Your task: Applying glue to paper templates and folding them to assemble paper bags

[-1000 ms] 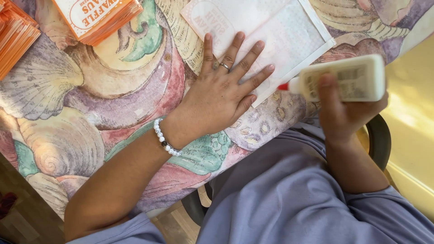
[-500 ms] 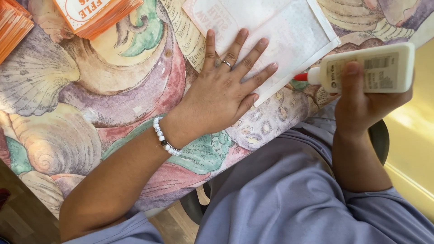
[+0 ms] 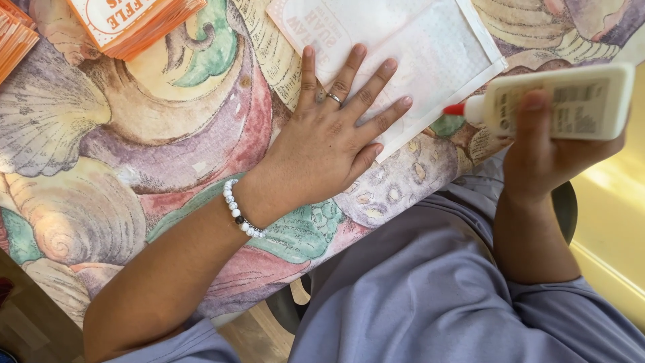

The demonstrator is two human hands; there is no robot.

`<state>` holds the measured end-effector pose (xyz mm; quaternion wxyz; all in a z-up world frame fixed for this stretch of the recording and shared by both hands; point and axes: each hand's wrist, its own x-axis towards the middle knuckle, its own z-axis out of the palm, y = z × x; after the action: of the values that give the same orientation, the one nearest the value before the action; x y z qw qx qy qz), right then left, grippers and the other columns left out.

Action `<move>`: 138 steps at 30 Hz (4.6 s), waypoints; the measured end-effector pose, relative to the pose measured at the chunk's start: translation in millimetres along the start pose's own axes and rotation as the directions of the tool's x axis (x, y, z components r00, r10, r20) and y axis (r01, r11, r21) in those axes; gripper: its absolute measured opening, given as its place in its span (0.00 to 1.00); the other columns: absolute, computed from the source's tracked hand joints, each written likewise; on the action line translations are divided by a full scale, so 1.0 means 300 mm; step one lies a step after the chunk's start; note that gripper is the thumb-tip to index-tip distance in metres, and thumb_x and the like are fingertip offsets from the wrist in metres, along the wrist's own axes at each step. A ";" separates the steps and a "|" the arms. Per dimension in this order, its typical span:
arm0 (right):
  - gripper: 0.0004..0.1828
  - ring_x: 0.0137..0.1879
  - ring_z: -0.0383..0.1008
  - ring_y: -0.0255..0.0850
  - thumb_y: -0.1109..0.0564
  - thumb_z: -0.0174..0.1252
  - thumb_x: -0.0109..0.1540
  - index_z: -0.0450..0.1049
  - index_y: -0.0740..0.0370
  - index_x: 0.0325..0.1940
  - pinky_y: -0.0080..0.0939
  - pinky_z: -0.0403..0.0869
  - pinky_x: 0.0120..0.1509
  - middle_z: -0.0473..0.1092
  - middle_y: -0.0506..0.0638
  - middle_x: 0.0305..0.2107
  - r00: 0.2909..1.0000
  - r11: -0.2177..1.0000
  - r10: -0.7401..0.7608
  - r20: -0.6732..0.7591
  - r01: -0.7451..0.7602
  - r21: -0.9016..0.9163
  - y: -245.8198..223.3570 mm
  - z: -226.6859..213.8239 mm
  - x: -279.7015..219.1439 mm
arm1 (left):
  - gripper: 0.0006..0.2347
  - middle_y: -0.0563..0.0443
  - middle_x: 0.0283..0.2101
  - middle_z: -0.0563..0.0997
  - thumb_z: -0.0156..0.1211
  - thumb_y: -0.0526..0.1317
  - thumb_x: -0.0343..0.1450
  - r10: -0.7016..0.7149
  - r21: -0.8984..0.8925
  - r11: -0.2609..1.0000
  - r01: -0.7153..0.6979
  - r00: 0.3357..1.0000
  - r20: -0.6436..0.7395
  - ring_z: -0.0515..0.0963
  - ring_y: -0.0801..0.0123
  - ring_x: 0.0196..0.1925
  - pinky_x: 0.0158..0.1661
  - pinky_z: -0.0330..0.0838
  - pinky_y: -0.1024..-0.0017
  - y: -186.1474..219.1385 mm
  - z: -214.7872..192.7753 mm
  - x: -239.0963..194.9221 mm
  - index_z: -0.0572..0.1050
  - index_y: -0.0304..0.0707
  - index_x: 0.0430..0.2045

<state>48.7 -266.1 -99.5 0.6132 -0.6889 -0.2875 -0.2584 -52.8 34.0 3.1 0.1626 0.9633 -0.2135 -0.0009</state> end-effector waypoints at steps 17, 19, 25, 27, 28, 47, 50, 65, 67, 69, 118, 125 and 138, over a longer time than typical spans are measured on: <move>0.33 0.41 0.71 0.63 0.76 0.60 0.70 0.47 0.56 0.65 0.63 0.83 0.45 0.61 0.73 0.46 0.999 0.998 -0.022 0.039 0.025 -0.057 -0.038 0.035 -0.024 | 0.23 0.40 0.78 0.46 0.48 0.48 0.82 -0.015 0.000 1.000 0.015 0.999 0.035 0.38 0.36 0.78 0.67 0.29 0.21 0.003 -0.013 0.004 0.58 0.52 0.76; 0.35 0.42 0.70 0.65 0.78 0.59 0.69 0.47 0.55 0.66 0.67 0.83 0.45 0.60 0.74 0.48 0.999 0.997 -0.041 0.031 0.043 -0.060 -0.031 0.030 -0.022 | 0.23 0.40 0.78 0.45 0.48 0.48 0.83 -0.015 -0.007 1.000 0.015 0.999 0.041 0.37 0.36 0.78 0.67 0.28 0.21 0.004 -0.014 0.007 0.58 0.52 0.76; 0.20 0.49 0.71 0.66 0.71 0.65 0.74 0.62 0.74 0.62 0.66 0.77 0.48 0.65 0.73 0.46 0.997 0.988 -0.011 -0.076 -0.001 -0.155 0.014 -0.024 0.136 | 0.23 0.39 0.78 0.46 0.50 0.47 0.82 -0.007 -0.001 1.000 0.007 1.000 0.019 0.38 0.36 0.78 0.67 0.30 0.20 0.000 -0.015 0.001 0.60 0.50 0.76; 0.14 0.47 0.73 0.63 0.67 0.62 0.76 0.65 0.76 0.61 0.62 0.77 0.47 0.67 0.71 0.44 0.999 0.987 0.013 -0.046 -0.020 -0.158 -0.006 -0.018 0.156 | 0.23 0.39 0.78 0.46 0.49 0.48 0.83 -0.005 -0.008 1.000 0.005 1.000 0.016 0.38 0.36 0.78 0.68 0.30 0.20 0.002 -0.015 0.001 0.60 0.50 0.75; 0.14 0.42 0.75 0.59 0.64 0.64 0.76 0.65 0.75 0.53 0.56 0.78 0.43 0.66 0.66 0.37 0.999 0.980 0.020 -0.031 -0.025 -0.195 -0.028 -0.005 0.158 | 0.23 0.39 0.78 0.46 0.48 0.48 0.82 -0.006 -0.012 1.000 0.006 1.000 0.017 0.38 0.36 0.78 0.68 0.30 0.21 0.002 -0.016 0.001 0.60 0.50 0.75; 0.25 0.47 0.68 0.67 0.73 0.63 0.72 0.53 0.63 0.61 0.73 0.79 0.49 0.60 0.73 0.49 0.992 0.999 0.048 -0.113 -0.045 0.030 0.051 -0.018 0.051 | 0.24 0.39 0.78 0.48 0.54 0.47 0.82 -0.011 -0.006 1.000 0.011 1.000 0.006 0.40 0.36 0.78 0.67 0.32 0.19 0.003 -0.016 0.002 0.60 0.50 0.75; 0.12 0.48 0.68 0.62 0.66 0.63 0.75 0.67 0.75 0.58 0.64 0.73 0.50 0.66 0.70 0.45 0.988 0.997 0.014 -0.152 -0.025 -0.070 0.042 -0.016 0.177 | 0.23 0.40 0.78 0.46 0.49 0.48 0.83 -0.014 0.008 1.000 0.014 0.999 0.030 0.39 0.36 0.78 0.67 0.32 0.19 0.002 -0.017 0.003 0.57 0.51 0.76; 0.21 0.43 0.79 0.50 0.49 0.72 0.64 0.79 0.72 0.43 0.54 0.82 0.49 0.76 0.60 0.36 0.864 0.931 0.366 -0.347 -0.337 0.143 0.092 -0.044 0.263 | 0.23 0.41 0.77 0.55 0.45 0.43 0.81 0.098 0.032 0.995 -0.099 0.995 0.006 0.51 0.47 0.79 0.76 0.42 0.49 0.000 -0.005 0.014 0.59 0.35 0.73; 0.17 0.46 0.83 0.47 0.49 0.61 0.64 0.80 0.67 0.45 0.52 0.88 0.51 0.79 0.56 0.39 0.817 0.853 0.522 -0.247 -0.504 0.135 0.186 -0.158 0.292 | 0.23 0.41 0.77 0.54 0.45 0.43 0.81 0.105 0.036 0.994 -0.106 0.994 0.011 0.51 0.47 0.79 0.76 0.41 0.50 -0.002 -0.005 0.015 0.58 0.35 0.73; 0.19 0.49 0.87 0.45 0.49 0.50 0.64 0.81 0.61 0.47 0.50 0.94 0.52 0.81 0.53 0.42 0.730 0.745 0.667 -0.147 -0.659 0.107 0.238 -0.218 0.303 | 0.24 0.42 0.77 0.54 0.45 0.43 0.81 0.109 0.038 0.993 -0.109 0.994 0.020 0.50 0.47 0.79 0.76 0.41 0.50 -0.002 -0.006 0.010 0.58 0.35 0.74; 0.13 0.73 0.71 0.54 0.75 0.60 0.67 0.81 0.64 0.51 0.45 0.72 0.61 0.76 0.56 0.49 0.502 0.989 0.147 0.852 -0.054 -0.139 -0.109 -0.040 0.455 | 0.12 0.42 0.51 0.72 0.43 0.35 0.83 0.156 -0.153 0.943 -0.294 0.800 -0.579 0.71 0.56 0.53 0.54 0.66 0.60 -0.003 -0.042 -0.030 0.64 0.32 0.61; 0.19 0.81 0.63 0.64 0.76 0.55 0.65 0.80 0.63 0.54 0.56 0.69 0.79 0.77 0.54 0.53 0.435 0.994 0.047 0.899 0.065 -0.084 -0.111 -0.064 0.424 | 0.21 0.36 0.76 0.57 0.45 0.42 0.83 0.182 -0.050 0.981 -0.187 0.979 -0.096 0.52 0.46 0.79 0.77 0.46 0.51 0.012 -0.011 0.005 0.58 0.35 0.72; 0.46 0.79 0.66 0.72 0.58 0.71 0.47 0.65 0.80 0.66 0.69 0.69 0.87 0.68 0.75 0.61 0.606 0.999 0.015 0.795 -0.050 0.019 -0.173 -0.167 0.418 | 0.21 0.29 0.75 0.53 0.41 0.47 0.82 -0.016 -0.059 0.998 0.016 1.000 -0.009 0.54 0.43 0.77 0.74 0.51 0.50 0.061 -0.019 0.068 0.67 0.30 0.64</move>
<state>99.3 -301.7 31.2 0.4402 -0.7249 -0.5221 0.0907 -41.4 11.9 15.7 0.1918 0.9598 -0.2048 -0.0040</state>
